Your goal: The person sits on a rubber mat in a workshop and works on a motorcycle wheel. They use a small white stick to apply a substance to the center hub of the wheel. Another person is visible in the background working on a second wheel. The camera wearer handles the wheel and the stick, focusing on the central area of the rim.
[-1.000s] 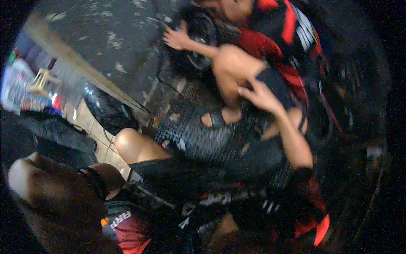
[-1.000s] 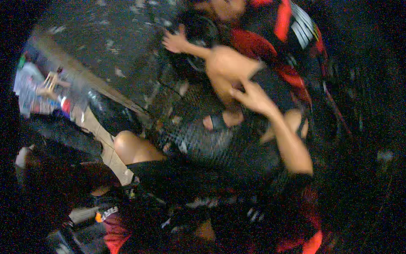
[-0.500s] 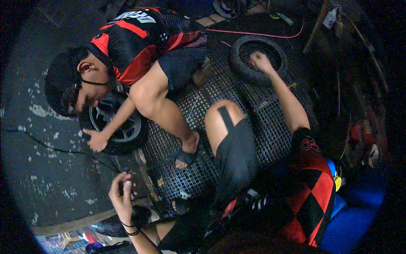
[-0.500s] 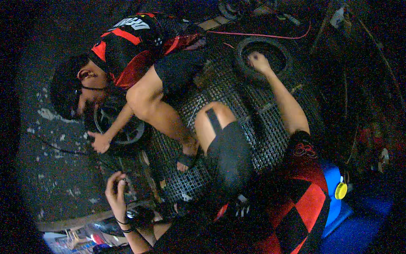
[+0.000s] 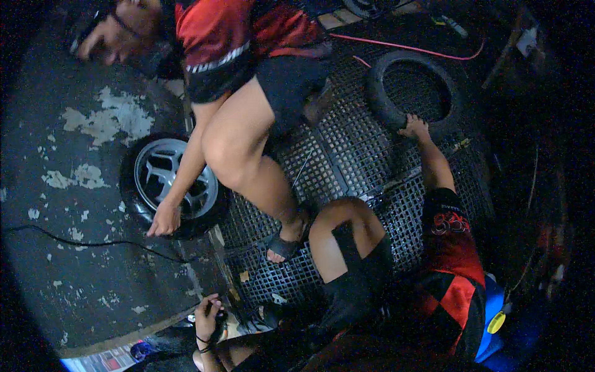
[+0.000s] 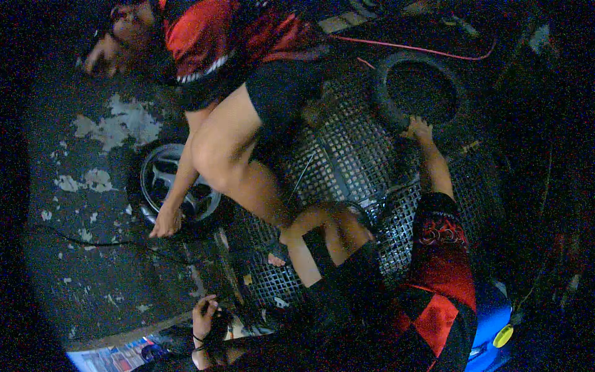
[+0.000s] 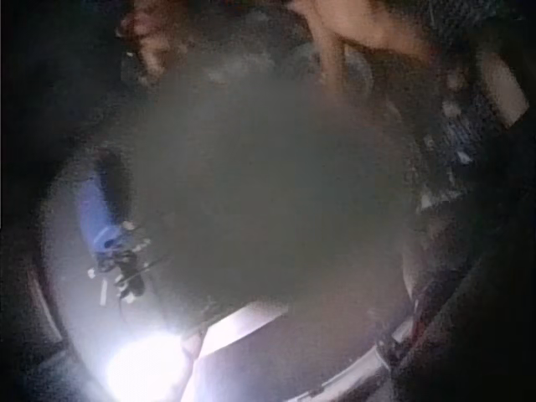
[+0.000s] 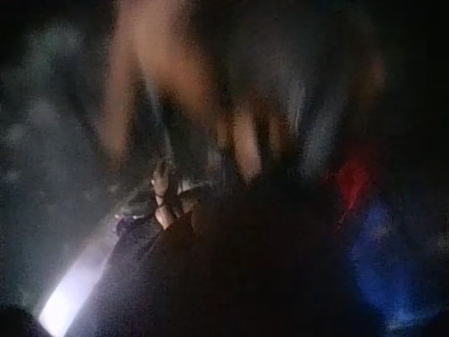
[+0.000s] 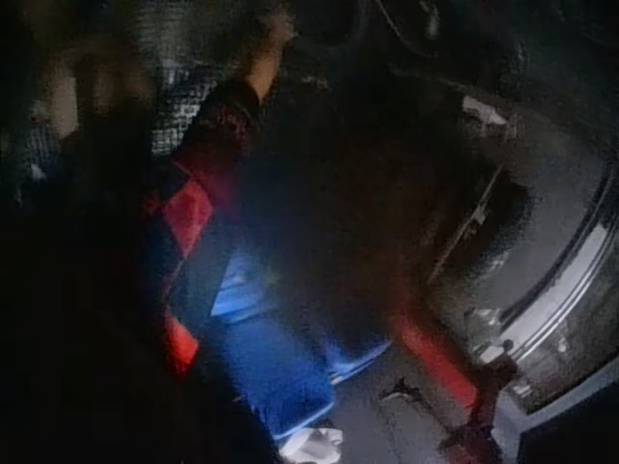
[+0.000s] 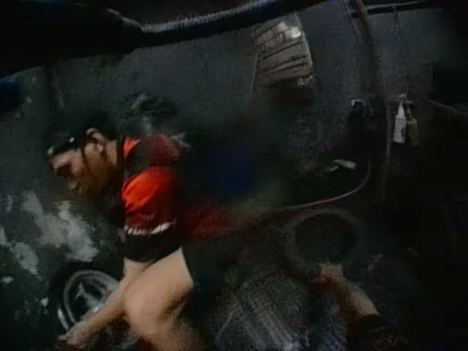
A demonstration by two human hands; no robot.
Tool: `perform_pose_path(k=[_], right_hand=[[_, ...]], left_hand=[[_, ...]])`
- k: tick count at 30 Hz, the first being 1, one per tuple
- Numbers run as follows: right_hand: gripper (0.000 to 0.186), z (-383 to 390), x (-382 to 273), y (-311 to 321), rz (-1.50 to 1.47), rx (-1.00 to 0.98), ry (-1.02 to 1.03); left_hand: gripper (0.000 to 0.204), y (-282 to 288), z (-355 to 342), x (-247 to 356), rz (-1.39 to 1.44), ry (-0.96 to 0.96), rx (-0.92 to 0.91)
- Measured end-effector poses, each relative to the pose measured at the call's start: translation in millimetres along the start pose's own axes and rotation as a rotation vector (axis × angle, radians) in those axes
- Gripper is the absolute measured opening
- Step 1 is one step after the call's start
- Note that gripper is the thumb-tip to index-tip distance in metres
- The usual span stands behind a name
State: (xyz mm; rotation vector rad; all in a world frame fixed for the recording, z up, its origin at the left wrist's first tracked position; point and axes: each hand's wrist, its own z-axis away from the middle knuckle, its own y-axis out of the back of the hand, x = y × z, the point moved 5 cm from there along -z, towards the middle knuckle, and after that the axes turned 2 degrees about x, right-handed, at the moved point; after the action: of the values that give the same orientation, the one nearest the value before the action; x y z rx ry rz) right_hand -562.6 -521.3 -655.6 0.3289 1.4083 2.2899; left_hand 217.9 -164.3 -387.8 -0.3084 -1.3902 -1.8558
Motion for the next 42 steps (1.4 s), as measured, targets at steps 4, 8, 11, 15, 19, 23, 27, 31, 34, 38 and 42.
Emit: perform_pose_path(k=[4,8,11,15,19,23,27,31,34,38,42], right_hand=[[0.101,-18,43,-3,0.138,0.04,0.01],[0.097,-4,4,-58,0.174,0.079,0.174],[0.088,-3,-19,-94,0.248,0.026,0.272],[0.052,11,17,-110,0.272,0.35,0.475],[0.052,113,-26,-140,0.03,0.197,0.627],[0.057,247,-75,-126,-0.245,0.038,0.75],[0.062,400,-176,-63,-0.361,-0.148,0.997],[0.067,512,-287,-29,-0.329,-0.359,1.298],[0.071,605,-361,5,-0.187,-0.49,1.424],[0.076,687,-426,14,0.183,-0.749,1.31],[0.082,738,-435,19,0.606,-0.87,0.887]], left_hand=[[0.02,-5,3,-11,0.1,0.001,-0.011],[0.023,13,44,-1,0.005,0.04,0.096],[0.023,21,67,-13,0.077,0.017,0.167],[0.026,25,64,-20,0.134,-0.218,0.212],[0.027,45,101,-31,0.133,-0.23,0.339],[0.027,62,141,-43,0.334,-0.212,0.51],[0.026,78,188,-67,0.392,-0.237,0.744],[0.027,83,205,-61,0.609,-0.349,0.817],[0.029,96,217,-71,0.776,-0.44,0.885],[0.028,98,227,-68,0.863,-0.502,0.95],[0.027,99,228,-61,0.775,-0.473,0.941]])
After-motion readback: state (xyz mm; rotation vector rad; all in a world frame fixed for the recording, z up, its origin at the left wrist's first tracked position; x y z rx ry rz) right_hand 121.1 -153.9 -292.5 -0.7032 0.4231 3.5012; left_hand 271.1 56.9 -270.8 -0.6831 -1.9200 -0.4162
